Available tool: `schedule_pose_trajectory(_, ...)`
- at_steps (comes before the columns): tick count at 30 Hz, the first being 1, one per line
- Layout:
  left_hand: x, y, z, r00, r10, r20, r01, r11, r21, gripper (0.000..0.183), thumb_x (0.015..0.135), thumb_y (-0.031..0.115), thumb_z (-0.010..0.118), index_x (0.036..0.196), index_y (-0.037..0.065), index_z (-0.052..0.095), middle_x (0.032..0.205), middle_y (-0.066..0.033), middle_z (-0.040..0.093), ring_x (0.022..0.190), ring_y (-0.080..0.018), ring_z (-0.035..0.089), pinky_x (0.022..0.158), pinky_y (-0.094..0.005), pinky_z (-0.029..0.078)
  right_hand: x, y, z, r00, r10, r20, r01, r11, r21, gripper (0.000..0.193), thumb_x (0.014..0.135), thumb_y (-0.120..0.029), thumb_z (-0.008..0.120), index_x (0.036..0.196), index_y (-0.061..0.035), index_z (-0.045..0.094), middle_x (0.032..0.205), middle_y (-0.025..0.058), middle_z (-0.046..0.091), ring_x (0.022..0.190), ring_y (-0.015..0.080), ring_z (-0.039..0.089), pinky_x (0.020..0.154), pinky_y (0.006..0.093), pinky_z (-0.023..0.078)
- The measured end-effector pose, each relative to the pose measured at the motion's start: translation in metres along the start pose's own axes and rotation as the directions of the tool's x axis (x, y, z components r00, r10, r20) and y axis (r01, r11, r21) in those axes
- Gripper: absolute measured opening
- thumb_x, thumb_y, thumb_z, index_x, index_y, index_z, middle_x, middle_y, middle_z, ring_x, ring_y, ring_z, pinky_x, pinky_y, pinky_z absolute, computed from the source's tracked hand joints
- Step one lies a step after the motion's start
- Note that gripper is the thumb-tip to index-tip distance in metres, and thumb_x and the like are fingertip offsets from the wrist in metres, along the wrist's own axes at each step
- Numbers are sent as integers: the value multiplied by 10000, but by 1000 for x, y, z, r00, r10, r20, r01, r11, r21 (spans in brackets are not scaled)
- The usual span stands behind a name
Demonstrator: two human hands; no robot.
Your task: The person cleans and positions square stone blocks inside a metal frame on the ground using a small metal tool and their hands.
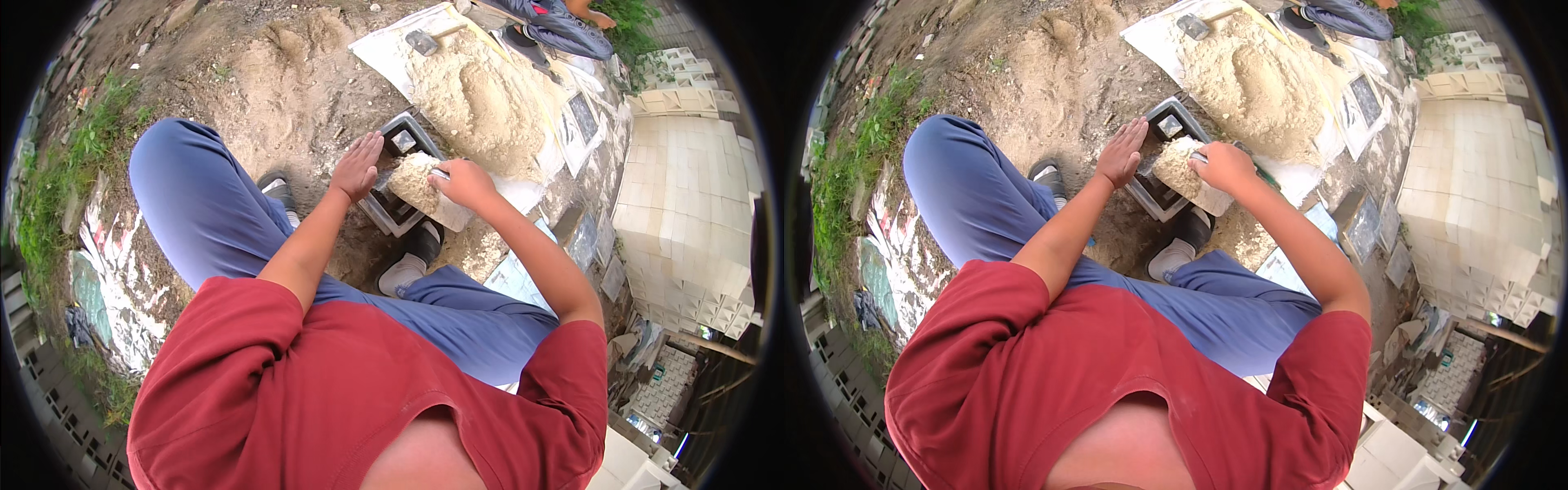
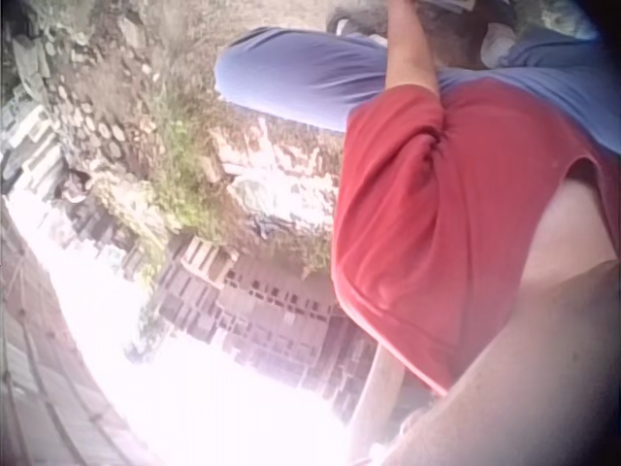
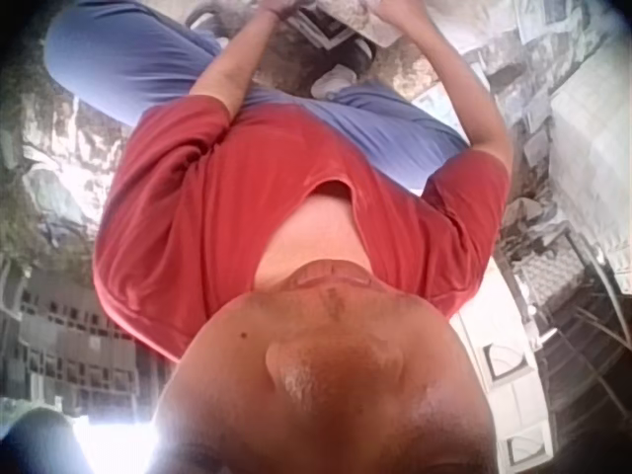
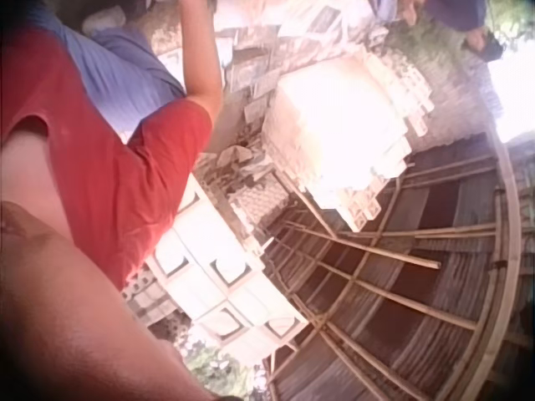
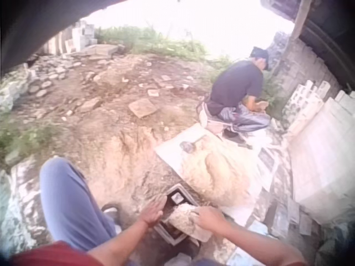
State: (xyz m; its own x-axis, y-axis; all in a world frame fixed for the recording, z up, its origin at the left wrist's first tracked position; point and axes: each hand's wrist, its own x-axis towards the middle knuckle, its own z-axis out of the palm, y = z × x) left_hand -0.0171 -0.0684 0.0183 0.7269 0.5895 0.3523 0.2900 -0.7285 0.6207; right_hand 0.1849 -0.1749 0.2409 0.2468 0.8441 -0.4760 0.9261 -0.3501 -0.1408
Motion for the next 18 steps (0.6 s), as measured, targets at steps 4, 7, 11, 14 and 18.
schedule_pose_trajectory(4, 1, 0, 3, 1000, -6, -6, 5, 1000, -10, 762, 1045, 518, 123, 1623, 35, 237, 1685, -149, 263, 1563, -318, 227, 1286, -413, 155, 10, -9, -9, 999, 24, 46, -20, 997, -80, 386, 912, -454, 688, 1072, -113, 774, 970, 167, 755, 943, 368, 720, 842, 477, 559)
schedule_pose_trajectory(7, -1, -8, 4, 1000, -5, 3, 5, 1000, -12, 721, 1025, 434, 198, 1602, 8, 271, 1676, -162, 280, 1563, -316, 229, 1293, -421, 138, 13, -18, -17, 998, 29, 56, -23, 995, -98, 371, 912, -458, 692, 1029, -118, 783, 955, 162, 757, 939, 357, 723, 836, 475, 557)
schedule_pose_trajectory(11, -2, -12, 7, 989, 95, 112, -111, 983, 146, 740, 1041, 476, 155, 1609, 13, 260, 1662, -151, 316, 1564, -311, 228, 1294, -441, 118, 17, -17, -30, 988, 70, 138, -61, 996, -71, 353, 914, -454, 696, 951, -118, 795, 941, 154, 757, 912, 341, 726, 820, 463, 555)
schedule_pose_trajectory(14, -6, -12, 7, 971, 121, 206, -164, 965, 205, 715, 1029, 429, 191, 1599, 5, 276, 1648, -153, 343, 1564, -306, 230, 1301, -448, 95, 14, -19, -38, 987, 86, 137, -77, 995, -69, 353, 908, -449, 704, 928, -108, 793, 929, 149, 756, 894, 340, 723, 809, 458, 553)
schedule_pose_trajectory(18, -8, -10, 2, 964, 126, 234, -174, 964, 202, 684, 1002, 364, 258, 1581, 2, 308, 1636, -154, 363, 1559, -302, 244, 1304, -454, 90, 6, -22, -52, 991, 73, 110, -64, 994, -87, 362, 902, -449, 712, 919, -95, 785, 907, 151, 750, 883, 345, 720, 792, 458, 550)
